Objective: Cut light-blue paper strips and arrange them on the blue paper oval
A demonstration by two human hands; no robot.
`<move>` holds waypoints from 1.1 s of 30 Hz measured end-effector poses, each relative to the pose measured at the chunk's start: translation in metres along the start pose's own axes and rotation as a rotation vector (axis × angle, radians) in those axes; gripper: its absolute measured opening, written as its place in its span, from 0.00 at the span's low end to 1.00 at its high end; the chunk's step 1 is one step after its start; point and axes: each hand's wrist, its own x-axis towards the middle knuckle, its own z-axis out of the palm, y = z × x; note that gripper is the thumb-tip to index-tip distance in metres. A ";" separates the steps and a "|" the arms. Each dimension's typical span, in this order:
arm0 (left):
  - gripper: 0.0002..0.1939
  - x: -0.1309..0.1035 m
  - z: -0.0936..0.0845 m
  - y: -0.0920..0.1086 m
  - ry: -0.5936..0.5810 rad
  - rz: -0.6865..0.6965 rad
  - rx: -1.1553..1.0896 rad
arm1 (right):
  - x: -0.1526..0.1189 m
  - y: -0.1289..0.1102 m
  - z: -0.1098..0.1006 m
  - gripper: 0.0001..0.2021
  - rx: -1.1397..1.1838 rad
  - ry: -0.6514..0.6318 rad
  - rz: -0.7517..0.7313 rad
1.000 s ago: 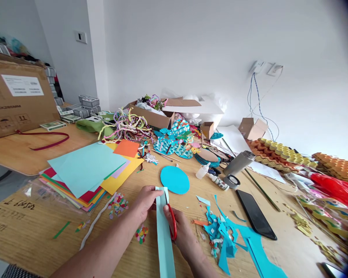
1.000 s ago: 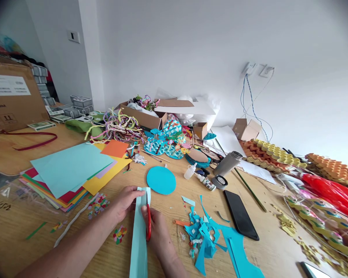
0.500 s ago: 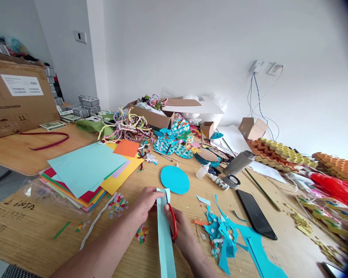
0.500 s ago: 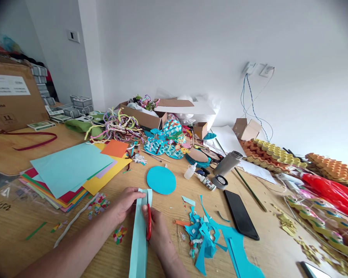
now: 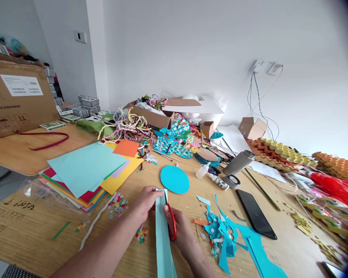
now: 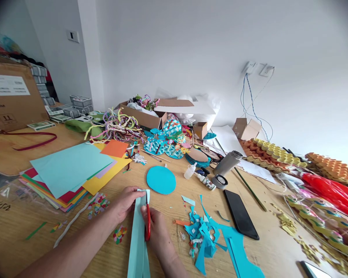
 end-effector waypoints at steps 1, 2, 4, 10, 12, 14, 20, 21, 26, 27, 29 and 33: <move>0.10 0.001 0.000 0.000 0.003 0.005 0.001 | 0.000 0.000 0.000 0.32 0.000 -0.006 0.001; 0.10 0.002 -0.001 -0.001 0.005 0.008 0.003 | 0.000 0.001 0.000 0.32 0.001 -0.013 0.005; 0.10 0.003 -0.001 -0.002 0.008 0.017 0.007 | 0.002 0.004 -0.001 0.32 0.004 -0.025 0.017; 0.09 0.001 -0.001 -0.001 0.022 0.047 0.040 | 0.004 0.010 -0.002 0.29 -0.014 -0.026 0.009; 0.09 -0.001 0.000 0.000 0.023 0.049 0.053 | 0.003 0.009 -0.002 0.28 -0.002 -0.017 0.019; 0.08 -0.002 0.000 0.001 0.017 0.043 0.059 | 0.003 0.009 -0.002 0.29 0.002 -0.008 0.025; 0.09 -0.004 0.001 0.002 0.003 0.027 0.048 | 0.006 0.014 -0.004 0.30 -0.037 0.005 0.012; 0.09 -0.004 0.001 0.002 0.001 0.023 0.045 | 0.006 0.014 -0.004 0.30 -0.041 0.001 0.011; 0.09 -0.002 0.001 0.002 -0.006 0.005 0.030 | 0.004 0.009 -0.003 0.30 -0.081 -0.006 0.024; 0.09 -0.002 0.001 0.001 -0.005 0.004 0.028 | 0.004 0.008 -0.003 0.30 -0.086 -0.001 0.026; 0.09 -0.003 0.001 0.001 -0.004 0.003 0.024 | 0.003 0.006 -0.003 0.30 -0.086 0.005 0.023; 0.09 -0.004 0.002 0.002 0.003 -0.004 0.022 | 0.003 0.005 -0.003 0.28 -0.088 0.010 0.003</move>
